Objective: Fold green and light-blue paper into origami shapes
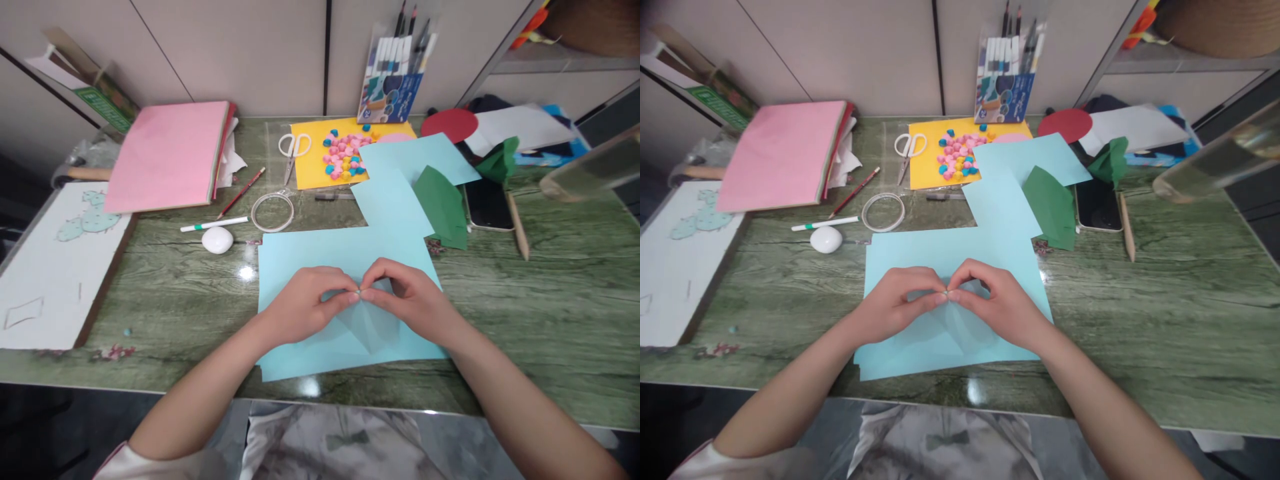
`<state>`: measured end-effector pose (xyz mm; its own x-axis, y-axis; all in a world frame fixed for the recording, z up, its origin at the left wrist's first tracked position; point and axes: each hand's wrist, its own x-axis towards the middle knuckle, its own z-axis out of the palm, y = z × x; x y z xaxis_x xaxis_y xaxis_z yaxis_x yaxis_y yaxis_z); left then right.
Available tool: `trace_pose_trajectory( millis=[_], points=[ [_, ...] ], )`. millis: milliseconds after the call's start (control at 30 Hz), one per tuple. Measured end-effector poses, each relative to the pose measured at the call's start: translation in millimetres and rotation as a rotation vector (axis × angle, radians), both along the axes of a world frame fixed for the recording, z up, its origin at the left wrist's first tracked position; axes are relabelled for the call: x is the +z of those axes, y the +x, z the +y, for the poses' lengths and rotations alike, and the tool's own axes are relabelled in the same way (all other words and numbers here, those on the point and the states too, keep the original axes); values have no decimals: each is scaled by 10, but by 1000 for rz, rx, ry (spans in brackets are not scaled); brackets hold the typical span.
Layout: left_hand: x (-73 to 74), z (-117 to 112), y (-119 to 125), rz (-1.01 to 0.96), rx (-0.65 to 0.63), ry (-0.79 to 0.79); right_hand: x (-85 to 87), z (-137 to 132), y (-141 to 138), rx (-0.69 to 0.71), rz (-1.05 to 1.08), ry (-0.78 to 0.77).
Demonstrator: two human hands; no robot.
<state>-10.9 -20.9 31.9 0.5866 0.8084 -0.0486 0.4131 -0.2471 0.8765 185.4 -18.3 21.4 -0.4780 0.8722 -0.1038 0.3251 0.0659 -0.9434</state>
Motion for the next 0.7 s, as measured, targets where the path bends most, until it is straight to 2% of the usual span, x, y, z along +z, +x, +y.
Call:
trace_pose_trajectory(
  millis=[300, 467, 700],
  points=[
    [14, -11, 16, -18, 33, -56, 13, 10, -9, -9, 2, 2],
    [14, 9, 8, 7, 79, -131, 8, 35, 0, -93, -30, -1],
    [-17, 42, -26, 70, 171, -147, -13, 56, 8, -139, -41, -9]
  ],
)
